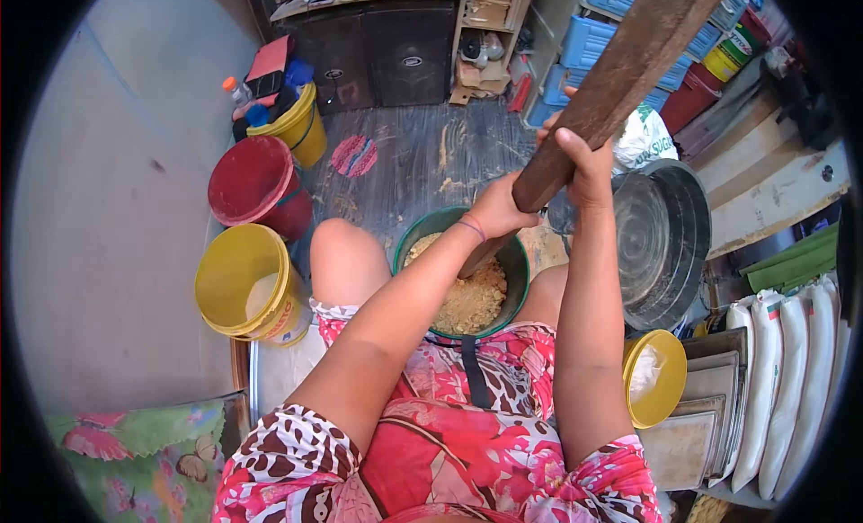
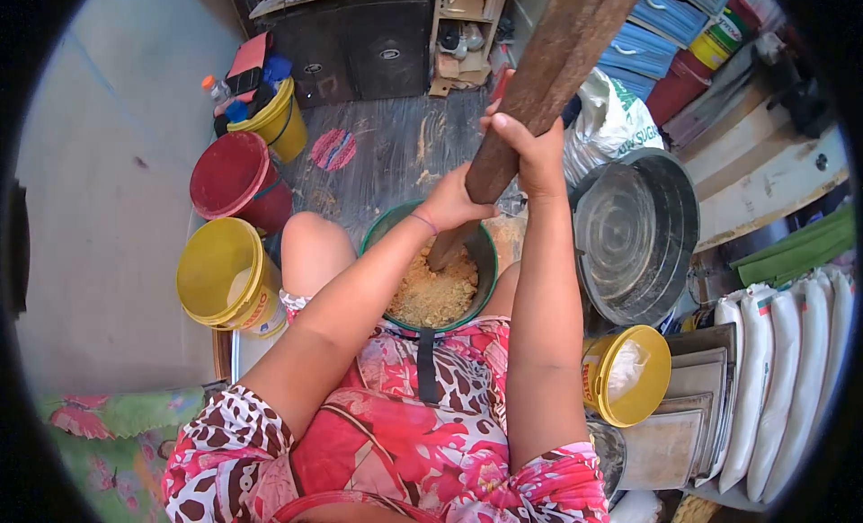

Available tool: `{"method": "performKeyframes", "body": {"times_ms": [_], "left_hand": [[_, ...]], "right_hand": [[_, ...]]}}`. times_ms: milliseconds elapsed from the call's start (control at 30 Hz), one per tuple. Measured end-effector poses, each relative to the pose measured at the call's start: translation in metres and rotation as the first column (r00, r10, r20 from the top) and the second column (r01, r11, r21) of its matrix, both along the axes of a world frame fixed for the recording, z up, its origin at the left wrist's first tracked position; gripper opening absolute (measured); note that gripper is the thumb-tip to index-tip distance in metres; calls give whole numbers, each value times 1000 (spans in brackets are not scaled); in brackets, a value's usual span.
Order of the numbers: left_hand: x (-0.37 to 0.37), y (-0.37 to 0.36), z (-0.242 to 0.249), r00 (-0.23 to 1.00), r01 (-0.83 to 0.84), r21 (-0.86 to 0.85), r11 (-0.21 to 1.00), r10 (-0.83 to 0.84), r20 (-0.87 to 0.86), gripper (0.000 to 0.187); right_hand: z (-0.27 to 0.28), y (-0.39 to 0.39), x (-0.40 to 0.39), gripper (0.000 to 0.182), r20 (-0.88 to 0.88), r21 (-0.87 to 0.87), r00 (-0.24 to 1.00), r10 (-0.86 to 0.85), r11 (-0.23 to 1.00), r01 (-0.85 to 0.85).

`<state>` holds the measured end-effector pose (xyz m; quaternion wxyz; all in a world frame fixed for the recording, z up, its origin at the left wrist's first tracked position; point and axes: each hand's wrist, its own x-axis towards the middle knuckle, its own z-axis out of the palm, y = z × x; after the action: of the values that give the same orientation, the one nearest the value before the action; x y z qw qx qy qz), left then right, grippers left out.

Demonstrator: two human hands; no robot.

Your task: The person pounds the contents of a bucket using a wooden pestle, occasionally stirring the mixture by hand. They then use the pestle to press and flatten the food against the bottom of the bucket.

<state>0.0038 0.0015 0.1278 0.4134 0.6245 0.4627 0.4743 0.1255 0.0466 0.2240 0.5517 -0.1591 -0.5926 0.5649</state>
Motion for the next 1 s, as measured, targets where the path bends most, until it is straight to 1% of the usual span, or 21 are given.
{"method": "performKeyframes", "body": {"times_ms": [67,167,200,233,267,367,433,467,533,567,633,667,733,767,800,833,867,900,933,967,1000], "left_hand": [[-1,7,-8,1000,-5,-14,1000,4,-28,67],[-2,10,-12,1000,9,-3,1000,-9,-18,68],[-2,11,-13,999,36,-1,999,-36,22,69],[-3,12,-14,996,64,3,998,-64,61,69],[-4,13,-15,996,64,-1,998,-64,63,69],[-5,18,-17,982,105,39,994,-110,153,65],[-8,21,-18,969,172,2,985,-170,179,65],[-9,23,-18,969,173,3,985,-170,179,65],[-13,25,-16,955,241,-76,968,-222,198,60],[-15,26,-16,955,241,-75,968,-222,198,60],[-18,28,-14,891,373,-151,916,-307,335,54],[-20,28,-13,890,376,-151,914,-311,333,54],[-22,30,-12,855,447,-164,880,-366,367,49],[-24,32,-12,854,451,-161,878,-371,366,49],[-26,35,-14,851,478,-181,860,-402,338,56],[-27,38,-17,846,503,-201,840,-433,310,62],[-29,40,-19,845,505,-199,840,-436,309,62],[-30,41,-19,827,531,-202,823,-451,335,61],[-32,43,-18,809,555,-204,806,-466,359,59],[-33,45,-20,808,556,-202,806,-468,356,59],[-34,46,-20,823,530,-221,818,-434,367,54]], "right_hand": [[1,-2,-3,63,-21,2,997,-74,997,74],[-3,0,-4,61,-28,8,996,-88,996,88],[-2,0,-5,61,-35,6,995,-97,995,97],[1,-4,-7,66,-8,-13,991,-136,991,136],[0,-4,-9,66,-6,-17,991,-136,991,136],[-2,-3,-10,64,26,-23,978,-208,978,209],[-4,1,-11,60,56,-13,965,-257,966,258],[-5,1,-12,60,56,-12,965,-257,966,258],[-5,-1,-16,47,49,22,938,-342,940,342],[-5,0,-18,47,48,23,938,-343,939,342],[-7,2,-21,34,83,83,890,-449,893,442],[-8,2,-23,34,81,83,888,-452,891,446],[-7,0,-28,29,35,125,872,-489,868,481],[-6,-2,-30,31,35,137,856,-515,851,507],[-8,-2,-29,31,34,139,854,-519,849,510],[-13,-2,-28,33,48,155,863,-503,857,491],[-18,-1,-28,35,62,169,871,-487,865,471],[-25,-6,-29,45,93,112,882,-463,885,452],[-43,-5,-30,44,129,98,883,-451,892,441],[-70,-3,-31,43,206,151,828,-521,853,499],[-77,-9,-36,42,277,209,761,-587,810,549]]}}
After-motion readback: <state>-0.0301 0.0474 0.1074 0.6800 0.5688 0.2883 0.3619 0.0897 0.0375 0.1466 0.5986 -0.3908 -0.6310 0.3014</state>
